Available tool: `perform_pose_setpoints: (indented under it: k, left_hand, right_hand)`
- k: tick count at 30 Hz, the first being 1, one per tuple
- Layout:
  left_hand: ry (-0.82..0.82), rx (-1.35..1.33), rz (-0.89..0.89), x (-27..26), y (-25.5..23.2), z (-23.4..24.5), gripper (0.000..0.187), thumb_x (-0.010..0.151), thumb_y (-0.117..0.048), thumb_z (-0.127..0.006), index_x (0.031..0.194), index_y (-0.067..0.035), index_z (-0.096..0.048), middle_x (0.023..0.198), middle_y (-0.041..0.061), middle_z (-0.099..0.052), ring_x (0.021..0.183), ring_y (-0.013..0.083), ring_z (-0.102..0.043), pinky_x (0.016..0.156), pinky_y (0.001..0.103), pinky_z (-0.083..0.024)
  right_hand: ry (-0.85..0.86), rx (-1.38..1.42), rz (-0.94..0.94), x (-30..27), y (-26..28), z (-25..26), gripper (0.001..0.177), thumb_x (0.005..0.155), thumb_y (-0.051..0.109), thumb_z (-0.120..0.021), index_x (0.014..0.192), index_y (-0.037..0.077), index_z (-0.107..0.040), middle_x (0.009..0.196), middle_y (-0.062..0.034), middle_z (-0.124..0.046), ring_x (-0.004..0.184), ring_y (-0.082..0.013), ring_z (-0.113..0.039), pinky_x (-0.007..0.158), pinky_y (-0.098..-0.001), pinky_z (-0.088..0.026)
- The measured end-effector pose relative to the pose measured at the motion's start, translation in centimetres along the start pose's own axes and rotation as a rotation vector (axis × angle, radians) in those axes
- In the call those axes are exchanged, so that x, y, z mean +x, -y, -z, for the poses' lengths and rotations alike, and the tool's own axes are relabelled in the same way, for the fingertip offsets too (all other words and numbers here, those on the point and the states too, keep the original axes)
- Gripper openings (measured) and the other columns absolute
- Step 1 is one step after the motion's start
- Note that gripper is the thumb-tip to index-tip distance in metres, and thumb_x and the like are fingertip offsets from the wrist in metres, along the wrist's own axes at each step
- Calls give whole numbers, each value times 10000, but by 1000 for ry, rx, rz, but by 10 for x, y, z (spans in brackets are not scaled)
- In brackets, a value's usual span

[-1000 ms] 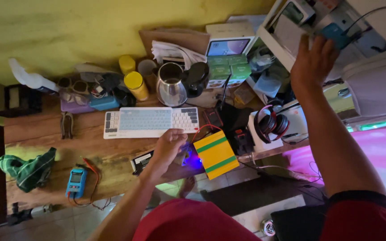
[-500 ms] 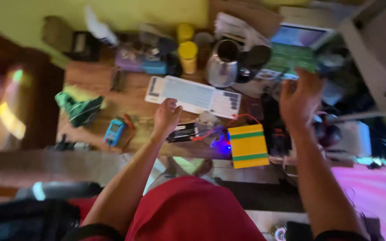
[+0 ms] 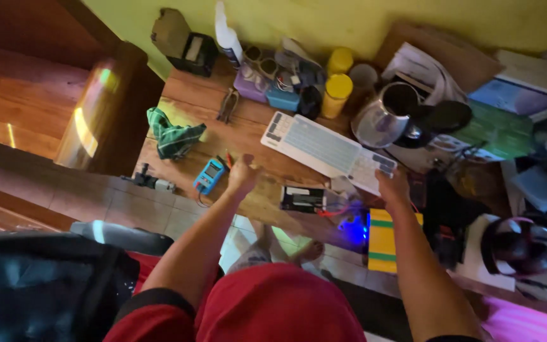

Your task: Cleaning and testing a small motor or pump using a cloth, multimeter, and power source.

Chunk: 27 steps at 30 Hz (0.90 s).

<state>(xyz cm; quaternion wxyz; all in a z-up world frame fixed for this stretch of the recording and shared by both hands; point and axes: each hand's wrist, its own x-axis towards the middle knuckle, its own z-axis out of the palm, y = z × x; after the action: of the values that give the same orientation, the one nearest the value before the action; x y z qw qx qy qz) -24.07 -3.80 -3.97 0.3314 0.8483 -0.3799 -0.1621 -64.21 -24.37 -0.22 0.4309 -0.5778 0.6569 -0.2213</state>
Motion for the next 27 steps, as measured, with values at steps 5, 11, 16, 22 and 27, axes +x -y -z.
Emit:
perform_pose_setpoints:
  k: [5, 11, 16, 22, 27]
  left_hand:
    - [200, 20, 145, 49, -31, -15, 764, 783, -441, -803, 1396, -62, -548, 1231, 219, -692, 1153, 372, -658, 977, 441, -520]
    - [228, -9, 73, 92, -51, -57, 924, 720, -464, -862, 1432, -38, -455, 1372, 208, -580, 1253, 377, -575, 1022, 447, -485]
    - [267, 56, 39, 116, -61, -71, 966, 687, -470, -884, 1416, -27, -431, 1397, 203, -516, 1282, 384, -523, 1042, 451, -462]
    - [287, 64, 57, 136, -40, -100, 1052, 664, -503, -891, 1448, -4, -398, 1391, 223, -517, 1317, 414, -469, 1105, 484, -404]
    - [335, 125, 156, 138, -54, -75, 1043, 668, -599, -874, 1446, -60, -436, 1370, 229, -557, 1298, 415, -481, 1095, 509, -375]
  right_hand:
    - [38, -136, 37, 27, -21, -12, 423, 926, 335, -751, 1181, 0, -709, 1014, -183, -744, 885, -299, -703, 779, -437, -542]
    - [-25, -138, -191, 16, 14, -17, 472, 884, 347, -716, 1259, 67, -650, 983, -163, -733, 778, -295, -712, 683, -458, -574]
    - [-101, -413, -61, 34, -19, -29, 630, 877, 396, -746, 1380, 73, -545, 1191, -278, -676, 1078, -471, -643, 893, -538, -508]
    - [-59, -423, -154, 59, -40, -36, 727, 878, 444, -728, 1417, 32, -466, 1258, -328, -654, 1168, -510, -622, 998, -536, -495]
    - [7, -347, -459, 27, 60, -37, 590, 957, 443, -628, 1374, 28, -592, 1136, -296, -722, 939, -454, -716, 832, -567, -573]
